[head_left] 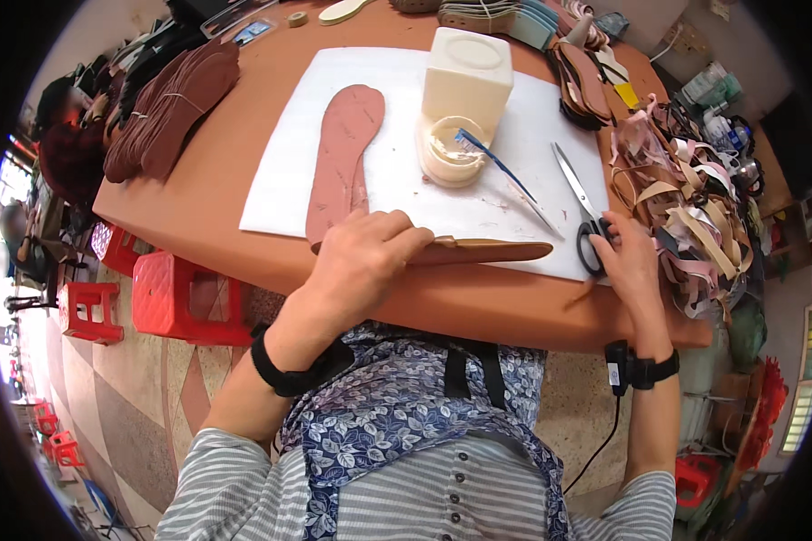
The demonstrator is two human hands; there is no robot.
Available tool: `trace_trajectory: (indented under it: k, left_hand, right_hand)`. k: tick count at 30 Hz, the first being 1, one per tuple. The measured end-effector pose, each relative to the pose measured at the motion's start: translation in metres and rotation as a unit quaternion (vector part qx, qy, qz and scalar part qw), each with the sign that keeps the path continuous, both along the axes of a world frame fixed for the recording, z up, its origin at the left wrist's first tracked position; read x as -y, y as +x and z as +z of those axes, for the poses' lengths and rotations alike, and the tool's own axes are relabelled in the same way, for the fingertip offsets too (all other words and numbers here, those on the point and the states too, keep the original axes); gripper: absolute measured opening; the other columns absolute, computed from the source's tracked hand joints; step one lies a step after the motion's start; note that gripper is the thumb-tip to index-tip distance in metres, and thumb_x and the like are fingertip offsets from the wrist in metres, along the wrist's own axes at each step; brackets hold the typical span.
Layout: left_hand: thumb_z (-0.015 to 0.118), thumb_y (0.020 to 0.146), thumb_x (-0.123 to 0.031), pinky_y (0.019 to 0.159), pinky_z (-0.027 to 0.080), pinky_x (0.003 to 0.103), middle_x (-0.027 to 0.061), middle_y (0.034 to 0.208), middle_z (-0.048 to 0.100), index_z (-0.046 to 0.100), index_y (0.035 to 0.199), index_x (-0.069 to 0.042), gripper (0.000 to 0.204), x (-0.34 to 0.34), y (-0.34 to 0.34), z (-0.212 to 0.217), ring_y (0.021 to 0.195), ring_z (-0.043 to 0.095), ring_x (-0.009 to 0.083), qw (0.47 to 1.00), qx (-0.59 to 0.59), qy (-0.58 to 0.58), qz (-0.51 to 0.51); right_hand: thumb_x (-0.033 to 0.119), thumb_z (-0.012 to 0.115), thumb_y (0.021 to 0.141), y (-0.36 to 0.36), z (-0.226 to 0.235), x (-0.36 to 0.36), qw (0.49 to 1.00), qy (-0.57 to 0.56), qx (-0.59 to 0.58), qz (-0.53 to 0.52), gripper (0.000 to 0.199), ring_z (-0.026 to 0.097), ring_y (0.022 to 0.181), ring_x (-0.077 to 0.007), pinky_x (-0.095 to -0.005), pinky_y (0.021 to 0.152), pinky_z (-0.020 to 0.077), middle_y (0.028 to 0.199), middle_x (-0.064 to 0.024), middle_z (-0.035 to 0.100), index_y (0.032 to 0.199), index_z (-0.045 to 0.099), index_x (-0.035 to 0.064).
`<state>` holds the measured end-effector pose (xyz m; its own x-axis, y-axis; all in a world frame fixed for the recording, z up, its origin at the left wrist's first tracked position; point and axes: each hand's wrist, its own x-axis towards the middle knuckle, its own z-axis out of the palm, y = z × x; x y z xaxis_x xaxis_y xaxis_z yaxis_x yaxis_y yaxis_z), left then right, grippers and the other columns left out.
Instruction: Applying adhesive and wrapping a leather strip around the edge of a shoe insole.
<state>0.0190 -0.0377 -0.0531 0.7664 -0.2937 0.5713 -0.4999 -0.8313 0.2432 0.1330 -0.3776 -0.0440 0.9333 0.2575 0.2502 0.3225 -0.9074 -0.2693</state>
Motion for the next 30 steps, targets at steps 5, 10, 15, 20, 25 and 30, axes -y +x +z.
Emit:
trace_trajectory:
  k: [5,10,15,20,25,30]
  left_hand:
    - [0.063,0.074,-0.007,0.065,0.045,0.035,0.0026,0.079,0.057,0.066,0.093,-0.009,0.02,0.004,-0.002,-0.008,0.073,0.06,0.0196,1.0,0.029,0.003,0.006]
    - [0.063,0.075,-0.009,0.064,0.044,0.033,0.0024,0.078,0.055,0.065,0.091,-0.009,0.016,0.006,-0.003,-0.009,0.071,0.059,0.0186,0.999,0.039,0.001,0.014]
    - [0.062,0.075,-0.011,0.064,0.044,0.033,0.0021,0.077,0.054,0.064,0.091,-0.009,0.016,0.009,-0.006,-0.01,0.072,0.059,0.0185,0.999,0.051,-0.01,0.014]
    - [0.062,0.075,-0.011,0.063,0.044,0.033,0.0022,0.075,0.054,0.063,0.09,-0.009,0.015,0.009,-0.006,-0.011,0.072,0.059,0.0187,0.998,0.052,-0.023,0.016]
    - [0.062,0.075,-0.011,0.063,0.044,0.033,0.0023,0.074,0.054,0.062,0.088,-0.009,0.013,0.008,-0.005,-0.011,0.071,0.059,0.0184,0.998,0.047,-0.036,0.016]
    - [0.063,0.075,-0.012,0.061,0.043,0.032,0.0016,0.073,0.053,0.062,0.086,-0.011,0.011,0.009,-0.005,-0.011,0.068,0.058,0.0178,0.998,0.051,-0.02,0.02]
  right_hand:
    - [0.014,0.07,0.087,-0.037,0.032,-0.04,0.978,0.157,-0.063,0.125,0.025,0.065,0.083,-0.0239,-0.0346,0.075,0.0496,0.092,-0.0151,0.068,0.108,0.069,-0.0008]
    - [0.014,0.067,0.094,-0.064,0.033,-0.105,0.927,0.232,-0.216,0.199,0.025,0.056,0.066,-0.0062,-0.0244,0.057,0.0418,0.076,-0.0018,0.066,0.113,0.069,-0.0006]
    - [0.016,0.067,0.093,-0.058,0.023,-0.139,0.908,0.256,-0.286,0.166,0.022,0.055,0.05,-0.0118,-0.028,0.049,0.0417,0.058,-0.0068,0.062,0.102,0.07,-0.0043]
    - [0.015,0.065,0.096,-0.054,0.025,-0.141,0.852,0.317,-0.4,0.119,0.015,0.052,0.049,-0.0051,-0.0225,0.045,0.0375,0.06,-0.0015,0.063,0.095,0.067,0.0001]
    - [0.013,0.064,0.095,-0.056,0.021,-0.146,0.846,0.351,-0.385,0.112,0.013,0.05,0.048,-0.0042,-0.0212,0.044,0.0366,0.06,-0.0004,0.061,0.089,0.064,0.0012]
    - [0.01,0.063,0.093,-0.055,0.023,-0.146,0.872,0.301,-0.372,0.1,0.012,0.051,0.049,-0.0065,-0.0239,0.045,0.0385,0.059,-0.0032,0.062,0.086,0.063,-0.0001]
